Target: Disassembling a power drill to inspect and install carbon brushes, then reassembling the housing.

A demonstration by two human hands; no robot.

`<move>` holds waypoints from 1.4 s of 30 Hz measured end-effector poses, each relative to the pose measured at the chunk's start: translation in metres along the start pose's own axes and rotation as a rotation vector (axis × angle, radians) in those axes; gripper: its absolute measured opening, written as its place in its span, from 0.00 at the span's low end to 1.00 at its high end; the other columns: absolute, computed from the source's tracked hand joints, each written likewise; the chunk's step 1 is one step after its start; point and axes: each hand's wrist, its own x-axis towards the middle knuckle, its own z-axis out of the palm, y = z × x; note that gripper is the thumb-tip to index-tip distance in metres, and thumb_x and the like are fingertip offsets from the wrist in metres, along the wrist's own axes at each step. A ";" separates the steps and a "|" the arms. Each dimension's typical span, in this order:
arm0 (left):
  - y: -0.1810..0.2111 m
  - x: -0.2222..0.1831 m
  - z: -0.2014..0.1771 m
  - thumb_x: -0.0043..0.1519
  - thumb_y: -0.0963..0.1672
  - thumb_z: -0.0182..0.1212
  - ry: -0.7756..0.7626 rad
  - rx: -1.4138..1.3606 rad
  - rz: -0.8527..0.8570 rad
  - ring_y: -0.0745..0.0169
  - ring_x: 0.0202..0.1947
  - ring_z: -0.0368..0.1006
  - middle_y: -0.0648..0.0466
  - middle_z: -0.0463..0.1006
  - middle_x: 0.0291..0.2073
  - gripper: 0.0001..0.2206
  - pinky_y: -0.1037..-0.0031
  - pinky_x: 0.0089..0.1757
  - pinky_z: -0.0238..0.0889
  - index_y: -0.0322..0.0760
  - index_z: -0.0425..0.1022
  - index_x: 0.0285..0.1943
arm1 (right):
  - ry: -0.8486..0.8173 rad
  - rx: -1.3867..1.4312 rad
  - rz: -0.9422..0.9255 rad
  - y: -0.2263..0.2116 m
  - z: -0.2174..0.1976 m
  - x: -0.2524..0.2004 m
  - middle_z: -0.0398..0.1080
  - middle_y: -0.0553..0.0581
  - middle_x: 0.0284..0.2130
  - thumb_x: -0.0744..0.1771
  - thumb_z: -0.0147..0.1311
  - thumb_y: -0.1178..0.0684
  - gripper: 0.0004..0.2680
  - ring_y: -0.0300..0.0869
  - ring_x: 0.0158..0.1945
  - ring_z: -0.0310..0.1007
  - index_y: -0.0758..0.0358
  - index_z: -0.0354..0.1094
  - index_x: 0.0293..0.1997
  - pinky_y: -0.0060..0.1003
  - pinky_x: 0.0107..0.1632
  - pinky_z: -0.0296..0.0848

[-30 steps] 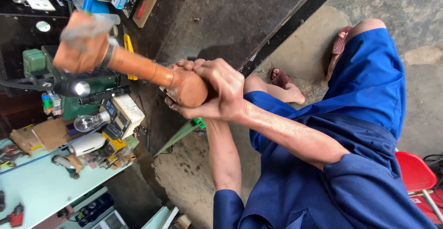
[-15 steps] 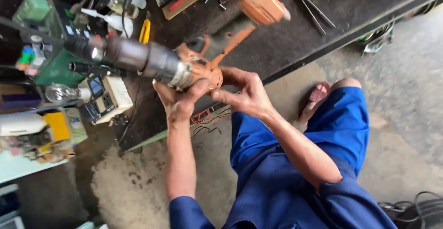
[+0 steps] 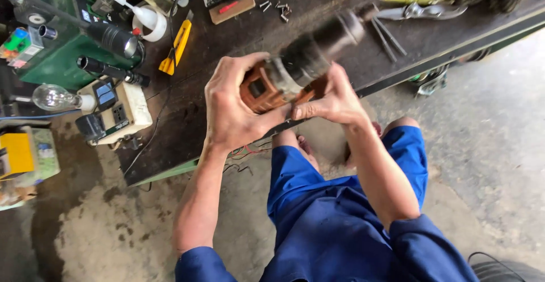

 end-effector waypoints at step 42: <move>-0.021 -0.044 0.096 0.51 0.56 0.74 0.508 -0.495 0.068 0.57 0.40 0.75 0.49 0.75 0.37 0.28 0.67 0.43 0.70 0.32 0.72 0.45 | 0.077 0.694 -0.217 0.077 0.027 -0.063 0.57 0.82 0.58 0.52 0.75 0.67 0.38 0.65 0.65 0.63 0.77 0.48 0.63 0.54 0.64 0.65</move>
